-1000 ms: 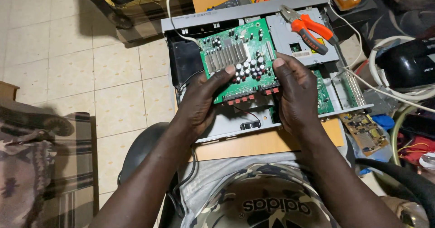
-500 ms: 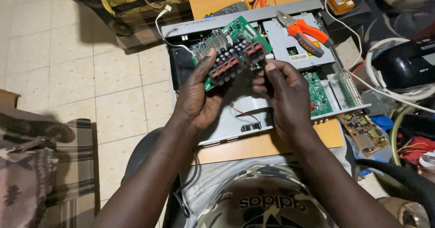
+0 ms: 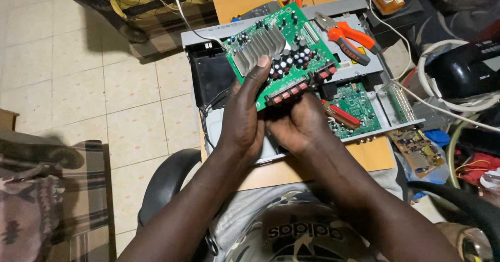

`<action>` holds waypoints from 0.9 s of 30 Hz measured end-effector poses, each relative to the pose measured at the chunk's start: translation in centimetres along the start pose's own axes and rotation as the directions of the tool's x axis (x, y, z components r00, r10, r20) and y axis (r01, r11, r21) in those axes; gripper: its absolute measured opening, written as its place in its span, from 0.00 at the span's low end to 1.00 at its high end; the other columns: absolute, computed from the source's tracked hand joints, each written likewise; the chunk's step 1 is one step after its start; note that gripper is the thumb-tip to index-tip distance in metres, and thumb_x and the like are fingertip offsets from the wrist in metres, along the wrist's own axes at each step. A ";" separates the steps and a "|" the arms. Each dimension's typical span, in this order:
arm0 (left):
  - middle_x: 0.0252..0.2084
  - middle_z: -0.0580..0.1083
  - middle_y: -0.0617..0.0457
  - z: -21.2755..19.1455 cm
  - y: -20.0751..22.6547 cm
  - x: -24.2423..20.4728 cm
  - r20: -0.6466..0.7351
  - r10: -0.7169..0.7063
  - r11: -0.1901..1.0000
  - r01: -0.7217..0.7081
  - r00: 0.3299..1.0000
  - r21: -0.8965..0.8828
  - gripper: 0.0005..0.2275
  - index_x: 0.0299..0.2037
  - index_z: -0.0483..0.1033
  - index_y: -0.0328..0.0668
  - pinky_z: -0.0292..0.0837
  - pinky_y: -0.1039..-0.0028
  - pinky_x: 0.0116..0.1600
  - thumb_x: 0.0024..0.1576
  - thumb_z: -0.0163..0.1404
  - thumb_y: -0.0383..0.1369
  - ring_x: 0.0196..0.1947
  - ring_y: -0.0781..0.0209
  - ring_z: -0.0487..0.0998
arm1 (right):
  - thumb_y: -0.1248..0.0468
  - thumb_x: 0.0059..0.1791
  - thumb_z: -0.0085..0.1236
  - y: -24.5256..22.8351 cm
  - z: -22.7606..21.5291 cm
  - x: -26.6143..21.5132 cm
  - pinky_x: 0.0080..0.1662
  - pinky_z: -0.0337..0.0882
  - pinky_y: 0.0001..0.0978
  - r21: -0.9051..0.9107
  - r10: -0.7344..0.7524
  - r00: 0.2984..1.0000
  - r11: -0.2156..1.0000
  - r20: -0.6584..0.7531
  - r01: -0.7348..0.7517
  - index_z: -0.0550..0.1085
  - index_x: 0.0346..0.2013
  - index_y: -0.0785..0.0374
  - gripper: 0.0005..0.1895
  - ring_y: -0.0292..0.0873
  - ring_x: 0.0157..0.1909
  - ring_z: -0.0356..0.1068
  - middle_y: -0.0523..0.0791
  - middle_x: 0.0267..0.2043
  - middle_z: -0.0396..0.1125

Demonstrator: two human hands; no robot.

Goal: Disassembling an electronic device by removing screws and disconnecting a circuit board

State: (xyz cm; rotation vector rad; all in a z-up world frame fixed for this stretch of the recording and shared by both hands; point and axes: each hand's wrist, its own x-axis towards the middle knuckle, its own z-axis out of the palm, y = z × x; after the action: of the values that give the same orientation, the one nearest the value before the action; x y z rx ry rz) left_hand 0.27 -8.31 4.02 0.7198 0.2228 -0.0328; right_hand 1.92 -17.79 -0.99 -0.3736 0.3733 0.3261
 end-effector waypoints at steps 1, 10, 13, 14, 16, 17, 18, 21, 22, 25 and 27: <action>0.43 0.82 0.45 0.2 0.0 -0.2 -0.001 -0.001 1.000 0.001 1.000 0.001 0.16 0.48 0.80 0.40 0.82 0.58 0.54 0.53 0.64 0.36 0.43 0.53 0.84 | 0.64 0.52 0.53 -0.1 -0.1 -0.1 0.62 0.72 0.61 0.001 0.000 1.000 1.000 -0.001 0.000 0.78 0.43 0.65 0.10 0.52 0.46 0.75 0.51 0.39 0.74; 0.36 0.82 0.46 0.1 -0.3 -0.3 0.037 0.003 1.000 -0.003 0.999 -0.001 0.11 0.41 0.82 0.39 0.84 0.62 0.45 0.51 0.64 0.34 0.37 0.56 0.85 | 0.59 0.56 0.50 -0.4 -2.5 0.0 0.65 0.69 0.56 0.187 0.178 0.984 0.967 -0.015 -0.172 0.78 0.42 0.61 0.11 0.50 0.48 0.74 0.49 0.39 0.75; 0.36 0.82 0.46 0.1 0.0 -0.6 0.052 0.005 1.000 -0.006 0.999 0.019 0.11 0.42 0.82 0.41 0.84 0.63 0.44 0.52 0.64 0.35 0.36 0.57 0.85 | 0.63 0.52 0.56 -0.7 -1.6 -0.5 0.67 0.67 0.56 0.148 0.077 0.997 0.986 0.008 -0.078 0.78 0.45 0.64 0.10 0.52 0.51 0.74 0.51 0.42 0.76; 0.37 0.82 0.48 0.3 0.3 -0.8 0.065 0.015 0.999 -0.018 0.998 0.045 0.12 0.43 0.82 0.42 0.83 0.64 0.48 0.53 0.64 0.35 0.39 0.59 0.85 | 0.64 0.52 0.55 -0.8 -1.5 -0.4 0.67 0.67 0.57 0.146 0.066 0.998 0.987 0.005 -0.066 0.78 0.45 0.64 0.10 0.52 0.51 0.74 0.51 0.42 0.76; 0.38 0.82 0.49 0.2 0.4 -0.8 0.077 0.026 0.997 -0.031 0.997 0.070 0.12 0.45 0.81 0.43 0.81 0.65 0.51 0.53 0.63 0.36 0.41 0.61 0.84 | 0.64 0.52 0.55 -1.0 -0.9 -0.8 0.67 0.67 0.58 0.143 0.056 0.998 0.988 0.003 -0.055 0.78 0.46 0.65 0.10 0.53 0.51 0.74 0.51 0.43 0.76; 0.39 0.82 0.50 0.0 0.3 -0.7 0.089 0.027 0.996 -0.035 0.996 0.086 0.13 0.46 0.82 0.44 0.81 0.65 0.52 0.53 0.64 0.36 0.41 0.62 0.84 | 0.67 0.52 0.54 -1.1 -0.5 -1.4 0.67 0.69 0.57 0.149 0.040 0.999 0.988 -0.008 -0.038 0.78 0.45 0.67 0.10 0.54 0.50 0.74 0.52 0.42 0.76; 0.40 0.82 0.50 -0.2 0.2 -0.5 0.101 0.028 0.994 -0.038 0.995 0.102 0.13 0.46 0.82 0.45 0.80 0.65 0.53 0.53 0.64 0.37 0.42 0.62 0.84 | 0.69 0.52 0.54 -1.2 0.0 -2.0 0.66 0.70 0.56 0.155 0.024 0.999 0.988 -0.021 -0.021 0.77 0.44 0.69 0.09 0.55 0.50 0.74 0.54 0.42 0.75; 0.41 0.82 0.54 -0.9 0.3 -0.2 0.103 0.034 0.986 -0.051 0.994 0.160 0.13 0.47 0.81 0.48 0.78 0.67 0.56 0.53 0.64 0.38 0.44 0.64 0.82 | 0.61 0.52 0.57 -1.9 -0.8 -2.2 0.68 0.67 0.57 0.070 -0.023 0.999 0.997 -0.030 0.025 0.78 0.47 0.60 0.11 0.49 0.50 0.75 0.46 0.42 0.77; 0.41 0.82 0.54 -0.7 0.7 -0.3 0.102 0.034 0.986 -0.050 0.994 0.160 0.13 0.47 0.81 0.48 0.78 0.67 0.56 0.53 0.64 0.38 0.44 0.64 0.82 | 0.61 0.52 0.57 -2.2 -0.3 -2.2 0.68 0.67 0.57 0.070 -0.023 0.999 0.997 -0.030 0.025 0.78 0.47 0.60 0.11 0.49 0.50 0.75 0.46 0.42 0.77; 0.41 0.82 0.56 -0.8 1.2 -0.4 0.100 0.026 0.987 -0.042 0.995 0.154 0.13 0.47 0.82 0.48 0.78 0.67 0.56 0.54 0.63 0.39 0.45 0.66 0.82 | 0.71 0.50 0.54 -2.8 0.8 -2.4 0.65 0.74 0.52 -0.096 -0.136 0.989 0.987 -0.055 0.131 0.78 0.38 0.64 0.06 0.47 0.48 0.76 0.50 0.37 0.76; 0.44 0.82 0.51 -1.8 1.2 0.1 0.088 0.087 0.968 -0.105 0.992 0.226 0.15 0.50 0.81 0.46 0.79 0.67 0.55 0.55 0.61 0.38 0.44 0.60 0.84 | 0.75 0.49 0.48 -2.9 1.3 -2.4 0.64 0.75 0.51 -0.060 -0.149 0.982 0.988 -0.113 0.143 0.78 0.34 0.66 0.09 0.47 0.45 0.76 0.49 0.35 0.75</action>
State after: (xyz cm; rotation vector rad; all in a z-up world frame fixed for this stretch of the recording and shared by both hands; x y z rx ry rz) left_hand 0.12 -6.22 3.48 0.9583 0.1101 0.0059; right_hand 1.28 -20.36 1.94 -0.4700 0.4507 0.1711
